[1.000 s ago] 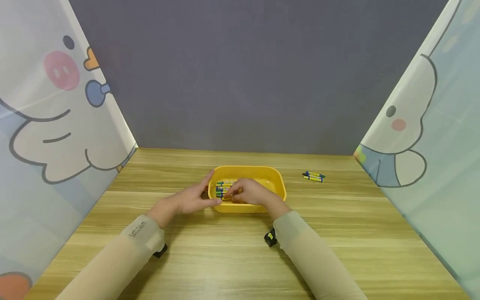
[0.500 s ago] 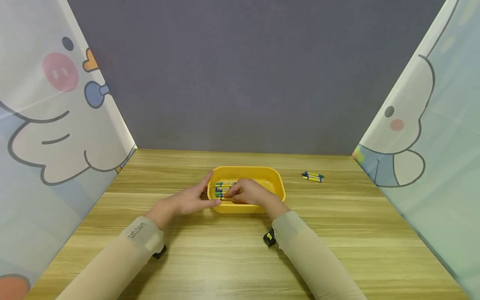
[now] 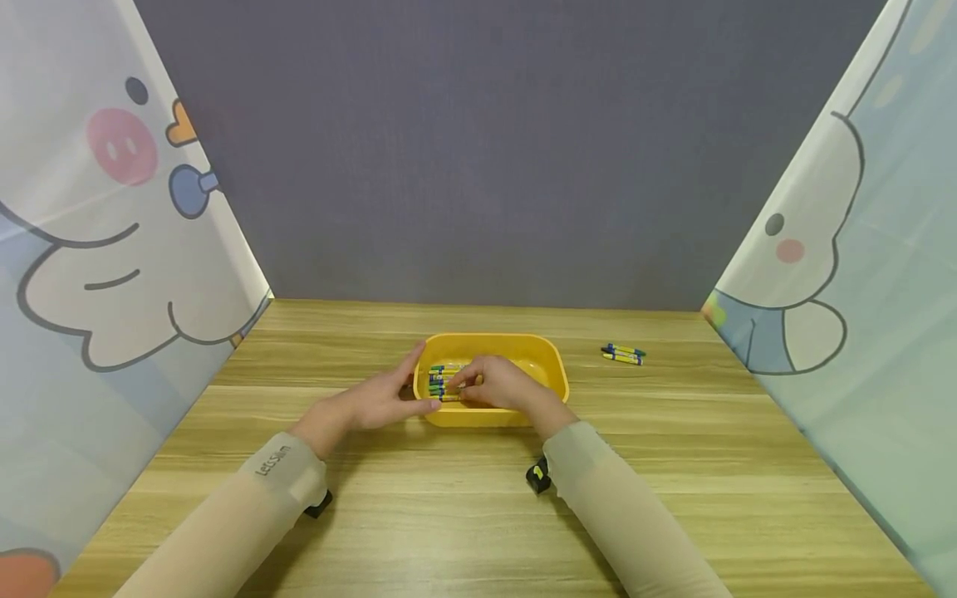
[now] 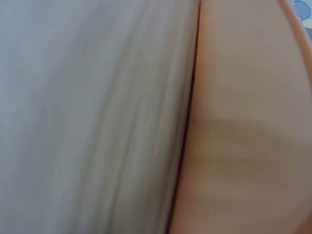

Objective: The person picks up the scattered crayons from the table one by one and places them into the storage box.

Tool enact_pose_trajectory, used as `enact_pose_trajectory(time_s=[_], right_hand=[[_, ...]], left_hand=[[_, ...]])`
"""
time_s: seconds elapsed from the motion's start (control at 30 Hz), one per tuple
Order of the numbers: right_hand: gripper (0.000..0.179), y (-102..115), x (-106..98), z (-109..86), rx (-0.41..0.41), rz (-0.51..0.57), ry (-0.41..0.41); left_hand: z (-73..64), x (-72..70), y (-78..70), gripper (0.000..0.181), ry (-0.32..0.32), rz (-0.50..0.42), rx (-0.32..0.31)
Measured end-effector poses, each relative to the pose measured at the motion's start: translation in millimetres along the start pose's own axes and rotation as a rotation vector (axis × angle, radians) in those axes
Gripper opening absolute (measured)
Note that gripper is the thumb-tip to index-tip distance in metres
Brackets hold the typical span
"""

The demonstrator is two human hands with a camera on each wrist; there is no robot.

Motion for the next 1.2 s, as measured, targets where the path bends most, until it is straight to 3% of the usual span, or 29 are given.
enact_pose_trajectory(time_s=[0.2, 0.4, 0.67, 0.9, 1.0, 1.2], right_hand=[[0.025, 0.3, -15.6, -6.1, 0.021, 0.036, -0.045], [0.027, -17.2, -52.5, -24.9, 0.012, 0.049, -0.146], [0.028, -96.7, -93.6, -65.6, 0.147, 0.035, -0.227], [0.033, -182.1, -106.5, -105.7, 0.241, 0.018, -0.239], [0.034, -203.5, -110.9, -122.6, 0.276, -0.007, -0.238], [0.035, -226.0, -116.5, -140.7, 0.312, -0.066, -0.222]], left_hand=[[-1.1, -0.3, -1.6, 0.119, -0.008, 0.025, -0.005], [-1.4, 0.0, -2.4, 0.119, -0.01, 0.022, -0.012], [-0.7, 0.3, 0.3, 0.12, -0.003, 0.012, -0.011], [-1.4, 1.8, 0.4, 0.121, 0.02, -0.033, -0.023], [-1.1, 1.8, 0.2, 0.121, 0.022, -0.03, -0.028], [-0.1, 0.9, 0.7, 0.12, 0.003, 0.003, -0.03]])
Point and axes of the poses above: each hand's wrist, its own z-axis towards the middle knuckle, its own x-axis out of the palm, y = z × x, the point moved 5 cm from there along z, towards the middle knuckle, and after that the axes turned 12 degrees about -z, right-handed, at the moved point
